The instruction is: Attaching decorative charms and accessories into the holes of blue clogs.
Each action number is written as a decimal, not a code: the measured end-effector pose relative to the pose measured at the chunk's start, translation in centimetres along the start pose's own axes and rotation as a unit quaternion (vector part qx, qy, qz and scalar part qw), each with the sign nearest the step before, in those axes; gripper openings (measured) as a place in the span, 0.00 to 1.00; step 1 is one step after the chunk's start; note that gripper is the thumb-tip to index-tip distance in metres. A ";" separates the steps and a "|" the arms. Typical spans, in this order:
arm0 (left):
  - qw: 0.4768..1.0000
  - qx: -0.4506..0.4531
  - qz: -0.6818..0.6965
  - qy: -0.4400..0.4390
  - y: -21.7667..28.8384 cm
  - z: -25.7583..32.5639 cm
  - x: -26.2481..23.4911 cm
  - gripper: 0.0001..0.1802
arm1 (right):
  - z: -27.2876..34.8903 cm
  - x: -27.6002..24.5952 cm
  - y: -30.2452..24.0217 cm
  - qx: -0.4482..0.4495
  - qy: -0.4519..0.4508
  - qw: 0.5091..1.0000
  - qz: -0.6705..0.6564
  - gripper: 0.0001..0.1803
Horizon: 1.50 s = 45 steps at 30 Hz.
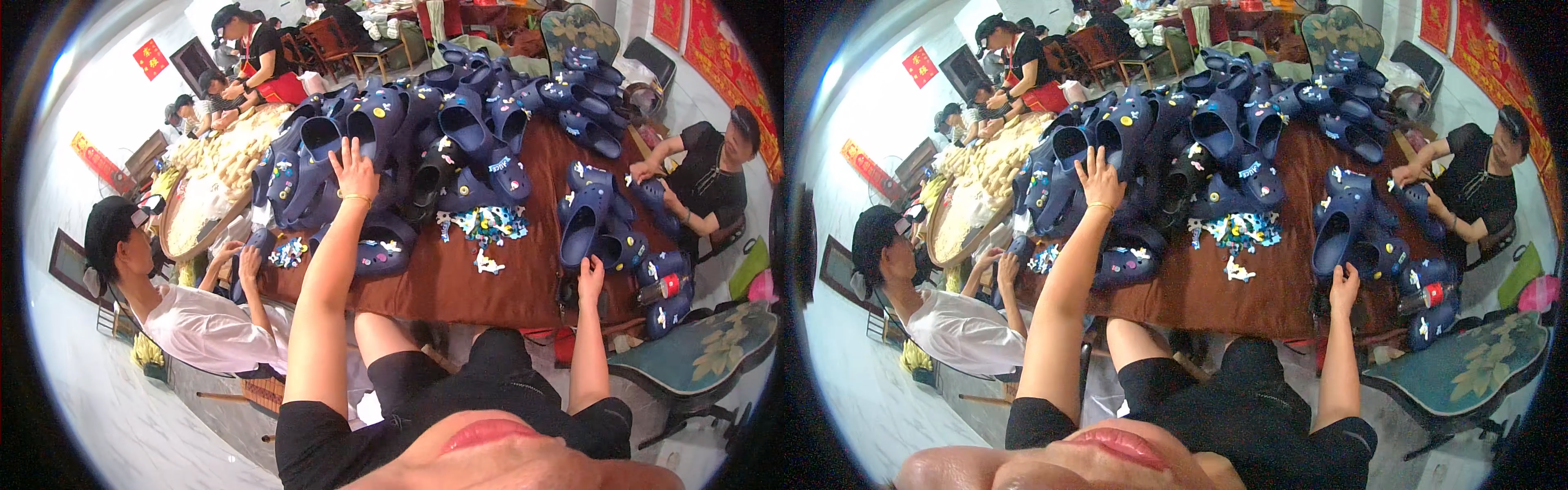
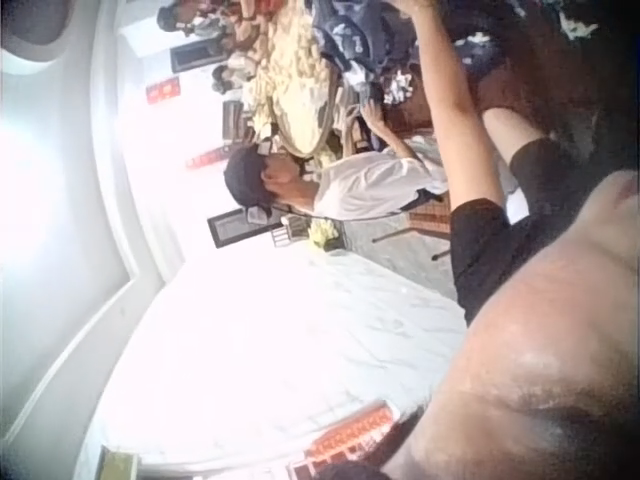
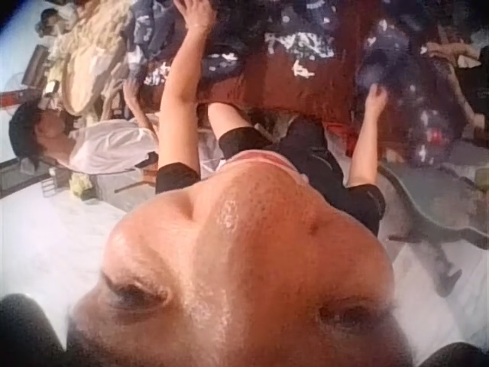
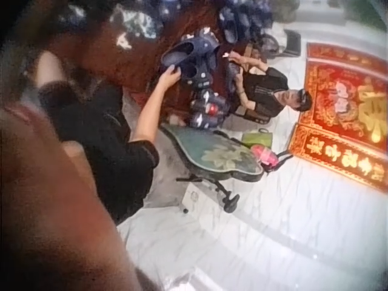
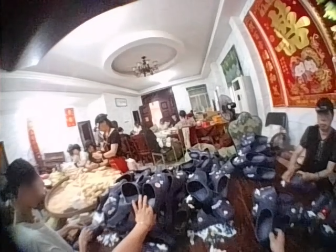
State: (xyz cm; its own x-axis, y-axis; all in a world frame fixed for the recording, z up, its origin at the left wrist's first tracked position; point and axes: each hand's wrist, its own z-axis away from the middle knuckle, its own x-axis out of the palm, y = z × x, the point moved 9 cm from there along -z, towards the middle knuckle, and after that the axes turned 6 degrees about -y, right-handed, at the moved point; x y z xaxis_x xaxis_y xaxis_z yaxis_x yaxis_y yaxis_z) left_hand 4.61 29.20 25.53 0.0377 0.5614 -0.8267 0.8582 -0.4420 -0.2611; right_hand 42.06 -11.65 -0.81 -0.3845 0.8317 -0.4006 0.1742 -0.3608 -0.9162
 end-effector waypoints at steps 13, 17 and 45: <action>0.934 0.114 0.294 0.167 4.1 6.8 -9.6 0.14 | 5.6 -2.6 -11.9 -0.239 0.117 0.962 -0.055 0.13; 0.902 0.159 0.374 0.145 5.9 14.5 -9.3 0.14 | 6.0 1.5 -14.2 -0.240 0.026 0.968 -0.073 0.14; 0.751 0.164 0.577 -0.277 14.5 25.1 6.4 0.15 | 16.5 20.2 -18.7 -0.473 -0.283 0.807 0.211 0.21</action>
State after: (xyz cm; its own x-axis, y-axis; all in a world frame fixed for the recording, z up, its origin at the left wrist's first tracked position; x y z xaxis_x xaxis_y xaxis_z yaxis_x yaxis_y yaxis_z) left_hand 4.46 8.83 3.95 0.3614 -0.6648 -0.6537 0.2424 -0.6100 0.7544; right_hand 16.08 4.97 8.17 -0.4163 0.2962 -0.8596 0.9092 0.1444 -0.3905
